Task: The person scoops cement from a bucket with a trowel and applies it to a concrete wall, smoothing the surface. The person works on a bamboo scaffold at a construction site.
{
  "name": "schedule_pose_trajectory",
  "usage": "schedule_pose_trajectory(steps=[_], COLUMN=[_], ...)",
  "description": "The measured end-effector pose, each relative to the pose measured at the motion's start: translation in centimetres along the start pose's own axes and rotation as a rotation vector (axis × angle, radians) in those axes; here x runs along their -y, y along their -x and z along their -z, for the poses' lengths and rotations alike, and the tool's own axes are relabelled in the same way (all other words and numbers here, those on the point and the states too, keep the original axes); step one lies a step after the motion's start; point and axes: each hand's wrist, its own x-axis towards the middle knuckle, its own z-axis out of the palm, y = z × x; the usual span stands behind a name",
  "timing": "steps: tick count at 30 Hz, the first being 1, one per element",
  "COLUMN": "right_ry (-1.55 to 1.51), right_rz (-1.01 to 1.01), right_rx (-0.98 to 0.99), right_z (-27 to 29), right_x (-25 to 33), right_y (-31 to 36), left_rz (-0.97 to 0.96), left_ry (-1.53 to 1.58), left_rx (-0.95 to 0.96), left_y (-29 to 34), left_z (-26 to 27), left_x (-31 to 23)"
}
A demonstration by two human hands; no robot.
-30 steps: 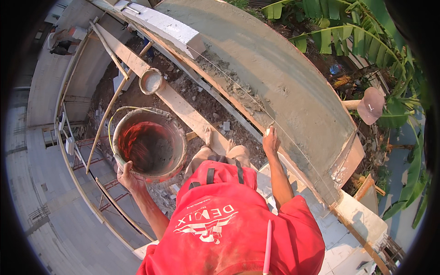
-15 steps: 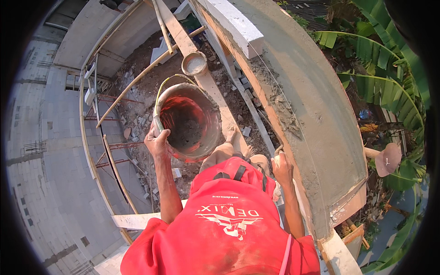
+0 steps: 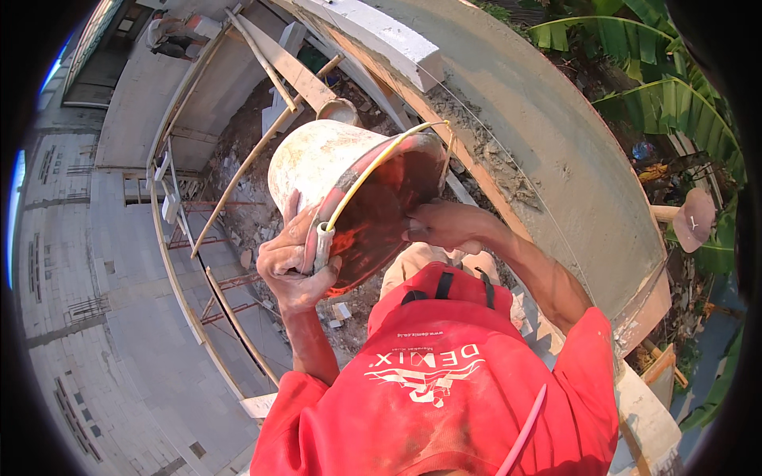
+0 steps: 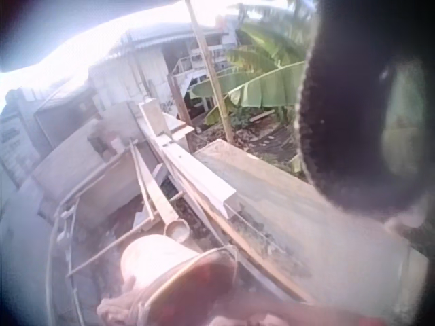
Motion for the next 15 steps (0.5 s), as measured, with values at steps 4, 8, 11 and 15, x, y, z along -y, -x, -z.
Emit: schedule_pose_trajectory(steps=[4,8,11,15], right_ry=[-0.169,-0.417,-0.539,-0.807], right_rz=[0.192,0.216,0.236,-0.004], right_rx=[-0.116,-0.11,-0.153,-0.16], right_z=[-1.8,-4.3,-5.1,-6.7], right_x=[1.1,1.3,0.0,-4.0], right_y=[1.0,0.5,1.6,7.5], left_rz=[-0.039,0.067,0.265,0.453], left_ry=[0.146,0.192,0.335,0.524], left_rx=[0.037,-0.094,-0.181,-0.338], left_y=[-0.5,0.8,1.4,1.3], left_z=[1.1,0.2,-1.3,-3.4], left_x=[-0.6,1.2,2.9,5.8])
